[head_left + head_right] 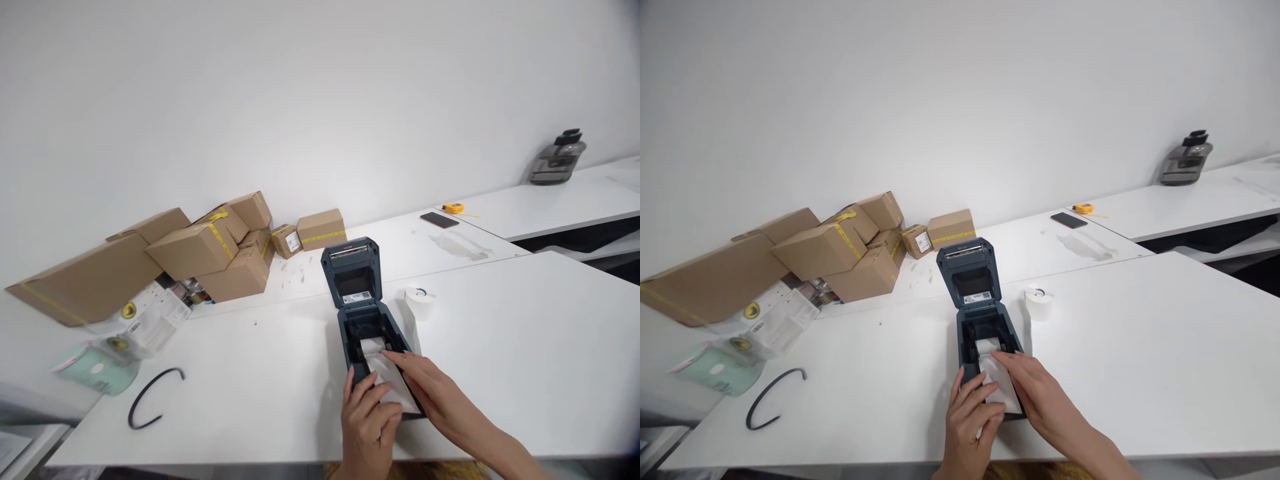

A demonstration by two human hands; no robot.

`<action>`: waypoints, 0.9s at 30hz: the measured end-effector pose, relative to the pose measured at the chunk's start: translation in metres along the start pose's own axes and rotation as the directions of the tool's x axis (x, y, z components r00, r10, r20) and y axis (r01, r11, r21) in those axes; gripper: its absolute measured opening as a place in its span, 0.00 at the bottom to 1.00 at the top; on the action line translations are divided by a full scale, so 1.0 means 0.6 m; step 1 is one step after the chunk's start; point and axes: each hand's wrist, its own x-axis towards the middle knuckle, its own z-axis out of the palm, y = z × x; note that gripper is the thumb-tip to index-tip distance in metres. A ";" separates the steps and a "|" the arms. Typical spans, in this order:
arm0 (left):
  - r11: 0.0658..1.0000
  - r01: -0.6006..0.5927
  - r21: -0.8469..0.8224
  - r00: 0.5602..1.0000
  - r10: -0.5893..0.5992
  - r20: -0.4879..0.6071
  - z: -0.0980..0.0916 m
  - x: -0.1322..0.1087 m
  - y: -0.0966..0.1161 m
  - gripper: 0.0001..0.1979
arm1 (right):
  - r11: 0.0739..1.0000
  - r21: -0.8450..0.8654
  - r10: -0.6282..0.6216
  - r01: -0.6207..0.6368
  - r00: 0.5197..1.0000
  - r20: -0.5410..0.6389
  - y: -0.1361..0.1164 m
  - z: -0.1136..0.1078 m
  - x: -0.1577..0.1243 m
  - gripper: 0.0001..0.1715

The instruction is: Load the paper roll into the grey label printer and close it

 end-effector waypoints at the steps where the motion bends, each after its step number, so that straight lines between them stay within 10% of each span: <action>1: 1.000 0.005 -0.014 1.000 -0.005 -0.007 0.000 0.001 0.000 0.11 | 1.000 0.000 0.023 -0.023 1.000 -0.010 0.003 0.002 0.001 0.28; 22: 0.999 -0.012 -0.050 0.999 0.010 -0.040 -0.004 -0.009 0.007 0.11 | 0.996 -0.086 0.007 -0.004 0.999 0.033 0.012 -0.001 0.016 0.22; 27: 0.999 -0.029 -0.044 0.999 0.027 -0.044 -0.005 -0.012 0.007 0.11 | 0.999 -0.050 -0.003 -0.004 0.990 -0.138 0.010 -0.041 0.055 0.19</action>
